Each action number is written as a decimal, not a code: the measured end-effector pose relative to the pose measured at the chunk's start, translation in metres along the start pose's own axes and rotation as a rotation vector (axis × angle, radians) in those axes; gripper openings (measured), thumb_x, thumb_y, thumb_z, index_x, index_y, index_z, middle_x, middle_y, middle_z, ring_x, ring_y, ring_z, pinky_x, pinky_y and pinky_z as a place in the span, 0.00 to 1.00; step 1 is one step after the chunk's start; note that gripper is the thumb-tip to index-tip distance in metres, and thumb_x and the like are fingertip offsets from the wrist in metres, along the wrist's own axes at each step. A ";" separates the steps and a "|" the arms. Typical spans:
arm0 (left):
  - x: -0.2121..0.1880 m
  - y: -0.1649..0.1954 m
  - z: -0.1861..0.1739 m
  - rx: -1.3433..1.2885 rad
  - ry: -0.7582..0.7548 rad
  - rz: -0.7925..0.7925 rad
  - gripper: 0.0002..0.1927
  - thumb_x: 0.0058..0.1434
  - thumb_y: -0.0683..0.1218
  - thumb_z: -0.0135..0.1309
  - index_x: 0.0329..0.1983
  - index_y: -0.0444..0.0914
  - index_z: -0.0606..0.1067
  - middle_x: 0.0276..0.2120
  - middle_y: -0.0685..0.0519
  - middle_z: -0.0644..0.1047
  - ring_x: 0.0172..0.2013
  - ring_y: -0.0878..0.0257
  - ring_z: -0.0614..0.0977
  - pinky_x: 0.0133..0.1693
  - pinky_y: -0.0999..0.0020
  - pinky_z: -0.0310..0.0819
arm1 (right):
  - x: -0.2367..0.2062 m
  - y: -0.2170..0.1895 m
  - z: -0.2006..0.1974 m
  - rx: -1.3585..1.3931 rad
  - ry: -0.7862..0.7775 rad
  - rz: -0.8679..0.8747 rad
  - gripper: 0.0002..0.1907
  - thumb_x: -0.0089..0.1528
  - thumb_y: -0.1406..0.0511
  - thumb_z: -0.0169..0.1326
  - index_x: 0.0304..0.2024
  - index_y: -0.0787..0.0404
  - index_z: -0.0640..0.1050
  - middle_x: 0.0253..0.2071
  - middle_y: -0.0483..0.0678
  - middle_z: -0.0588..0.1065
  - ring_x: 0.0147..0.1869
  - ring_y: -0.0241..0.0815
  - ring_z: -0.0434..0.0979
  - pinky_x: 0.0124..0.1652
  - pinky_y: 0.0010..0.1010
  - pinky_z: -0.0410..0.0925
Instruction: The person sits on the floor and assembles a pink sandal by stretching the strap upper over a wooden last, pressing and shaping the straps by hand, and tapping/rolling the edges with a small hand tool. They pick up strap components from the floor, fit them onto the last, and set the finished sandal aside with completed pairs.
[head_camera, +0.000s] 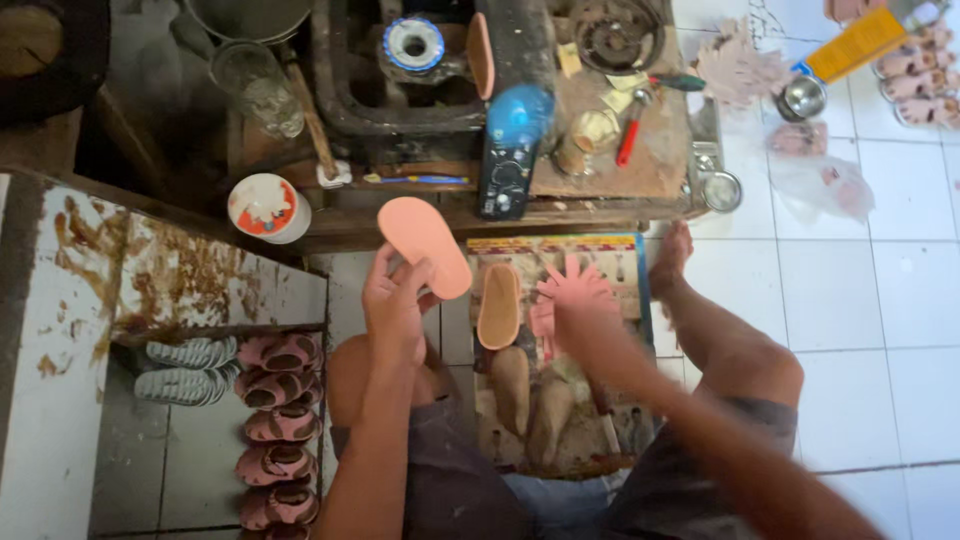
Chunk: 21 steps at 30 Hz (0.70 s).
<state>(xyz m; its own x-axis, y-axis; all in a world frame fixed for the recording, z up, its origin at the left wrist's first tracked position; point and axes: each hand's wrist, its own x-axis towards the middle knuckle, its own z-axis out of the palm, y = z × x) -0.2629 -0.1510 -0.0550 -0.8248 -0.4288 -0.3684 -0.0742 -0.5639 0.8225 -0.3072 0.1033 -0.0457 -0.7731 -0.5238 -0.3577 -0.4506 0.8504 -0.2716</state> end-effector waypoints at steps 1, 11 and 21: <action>-0.013 0.000 0.004 0.010 0.017 0.000 0.23 0.61 0.41 0.56 0.60 0.38 0.67 0.44 0.53 0.82 0.41 0.65 0.83 0.38 0.64 0.81 | -0.039 -0.001 0.028 0.017 -0.119 0.028 0.25 0.65 0.49 0.55 0.57 0.55 0.72 0.45 0.58 0.78 0.47 0.59 0.80 0.43 0.51 0.72; -0.231 -0.043 0.052 0.266 -0.128 0.010 0.24 0.64 0.38 0.52 0.63 0.36 0.66 0.46 0.50 0.80 0.45 0.61 0.82 0.39 0.64 0.81 | -0.237 0.035 0.143 0.978 -0.004 0.362 0.40 0.57 0.64 0.59 0.70 0.65 0.61 0.27 0.55 0.79 0.25 0.50 0.77 0.26 0.42 0.68; -0.370 -0.115 0.099 0.270 -0.396 0.127 0.30 0.68 0.39 0.52 0.72 0.36 0.58 0.59 0.45 0.74 0.56 0.61 0.78 0.55 0.68 0.75 | -0.359 0.026 0.017 0.785 0.501 0.260 0.23 0.54 0.67 0.65 0.52 0.63 0.80 0.27 0.48 0.76 0.24 0.38 0.71 0.27 0.30 0.67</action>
<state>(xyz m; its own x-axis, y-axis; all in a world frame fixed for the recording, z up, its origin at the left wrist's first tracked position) -0.0045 0.1425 0.0295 -0.9824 -0.1519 -0.1085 -0.0590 -0.2988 0.9525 -0.0334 0.3125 0.0604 -0.9892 -0.0875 -0.1175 0.0476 0.5668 -0.8225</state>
